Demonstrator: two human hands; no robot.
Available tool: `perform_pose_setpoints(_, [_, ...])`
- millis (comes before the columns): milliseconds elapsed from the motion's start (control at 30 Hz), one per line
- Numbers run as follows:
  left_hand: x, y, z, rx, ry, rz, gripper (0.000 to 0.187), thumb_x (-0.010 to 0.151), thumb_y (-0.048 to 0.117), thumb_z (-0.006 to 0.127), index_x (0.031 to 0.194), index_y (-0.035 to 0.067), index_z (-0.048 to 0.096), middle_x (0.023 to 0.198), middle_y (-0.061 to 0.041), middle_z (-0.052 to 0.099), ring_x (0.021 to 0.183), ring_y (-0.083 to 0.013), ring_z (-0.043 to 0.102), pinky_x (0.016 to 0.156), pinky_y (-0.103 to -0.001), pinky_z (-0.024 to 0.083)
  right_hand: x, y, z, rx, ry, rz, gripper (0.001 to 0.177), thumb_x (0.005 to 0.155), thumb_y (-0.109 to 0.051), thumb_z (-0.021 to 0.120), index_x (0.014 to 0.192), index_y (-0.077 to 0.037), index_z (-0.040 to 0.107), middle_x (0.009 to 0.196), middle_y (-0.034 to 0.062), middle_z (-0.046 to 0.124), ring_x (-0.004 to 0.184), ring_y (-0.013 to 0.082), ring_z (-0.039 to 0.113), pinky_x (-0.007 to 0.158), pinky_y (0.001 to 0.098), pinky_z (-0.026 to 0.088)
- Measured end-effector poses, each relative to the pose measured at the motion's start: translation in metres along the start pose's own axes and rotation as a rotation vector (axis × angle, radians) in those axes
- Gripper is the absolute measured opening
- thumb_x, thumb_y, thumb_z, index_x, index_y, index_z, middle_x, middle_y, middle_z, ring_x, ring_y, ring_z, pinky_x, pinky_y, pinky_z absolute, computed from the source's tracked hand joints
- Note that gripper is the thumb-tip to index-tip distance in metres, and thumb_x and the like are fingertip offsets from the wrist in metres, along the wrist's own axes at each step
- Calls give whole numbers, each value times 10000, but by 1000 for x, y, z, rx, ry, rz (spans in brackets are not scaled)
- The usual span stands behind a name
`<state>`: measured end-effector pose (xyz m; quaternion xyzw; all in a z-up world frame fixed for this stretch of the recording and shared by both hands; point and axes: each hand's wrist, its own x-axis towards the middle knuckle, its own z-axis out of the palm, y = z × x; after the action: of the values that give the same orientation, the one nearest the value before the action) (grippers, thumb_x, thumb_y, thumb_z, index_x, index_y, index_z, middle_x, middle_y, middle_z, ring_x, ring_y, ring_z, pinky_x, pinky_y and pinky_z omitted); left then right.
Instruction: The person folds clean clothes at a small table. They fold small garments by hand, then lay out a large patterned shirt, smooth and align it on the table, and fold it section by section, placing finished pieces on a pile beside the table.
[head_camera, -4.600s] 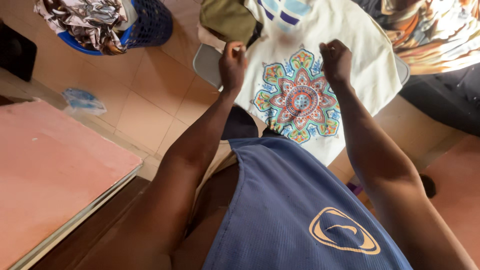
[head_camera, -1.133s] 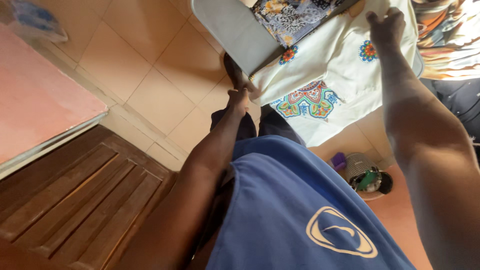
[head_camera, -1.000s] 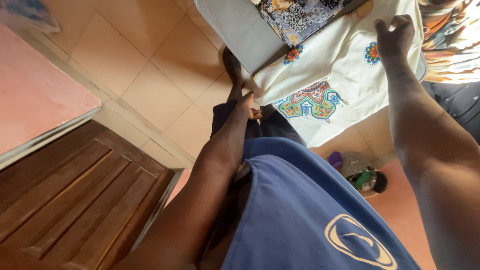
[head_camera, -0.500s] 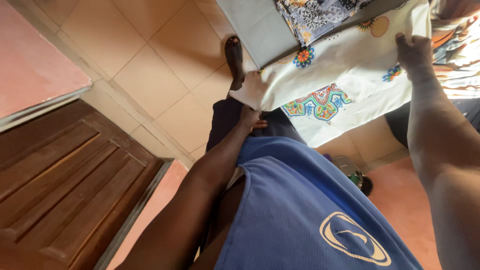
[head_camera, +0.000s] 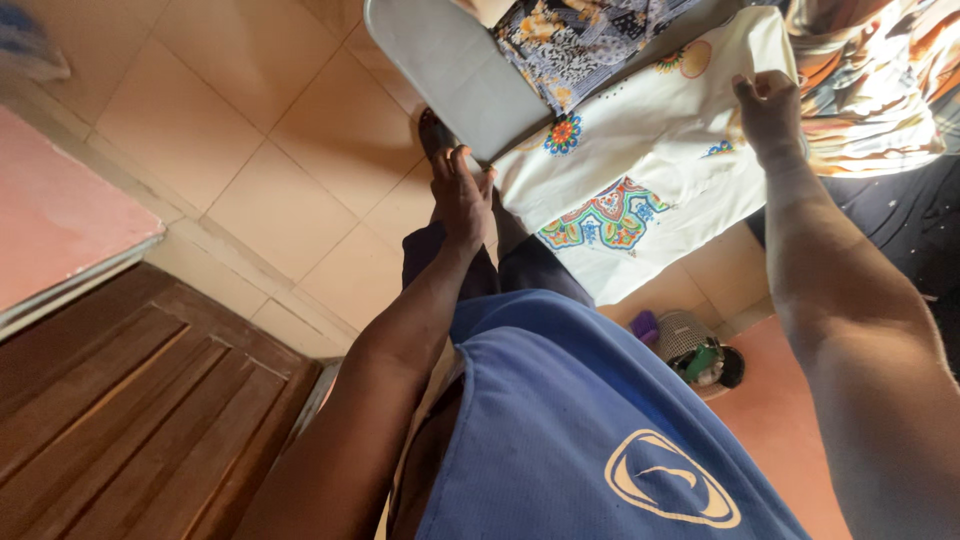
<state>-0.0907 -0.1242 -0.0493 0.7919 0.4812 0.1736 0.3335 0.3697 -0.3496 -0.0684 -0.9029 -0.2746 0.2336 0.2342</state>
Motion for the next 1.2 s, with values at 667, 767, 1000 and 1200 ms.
perform_pose_setpoints(667, [14, -3, 2, 24, -96, 27, 313, 874, 193, 801, 1069, 90, 579, 1043, -162, 583, 954, -382, 626, 772, -501, 521, 115, -12, 29, 157, 452, -227, 260, 1029, -160, 730, 1125, 51, 612, 1062, 178, 693, 963, 336, 650, 865, 432, 511])
perform_pose_setpoints(767, [11, -3, -5, -49, -131, 1, 398, 869, 179, 793, 1150, 69, 534, 1075, -181, 568, 971, -398, 626, 777, -498, 526, 90, -14, 31, 87, 690, -354, 326, 1017, -107, 667, 1275, 76, 592, 1132, 214, 639, 1018, 364, 614, 885, 454, 489])
perform_pose_setpoints(1000, [1, 4, -29, 87, -156, 182, 717, 796, 70, 742, 1450, 24, 452, 1410, -289, 479, 1272, -455, 518, 963, -488, 498, -23, -28, 12, -68, 353, -47, 362, 1103, -361, 742, 1188, -23, 645, 1106, 165, 607, 1074, 369, 583, 949, 490, 443])
perform_pose_setpoints(1200, [11, 16, -39, 116, -297, 354, 503, 884, 49, 679, 1374, 19, 572, 1453, -225, 488, 1358, -399, 477, 1115, -513, 388, -71, -46, -2, -162, 264, -66, 453, 870, -271, 902, 1200, -45, 690, 1173, 148, 600, 1140, 381, 532, 962, 496, 438])
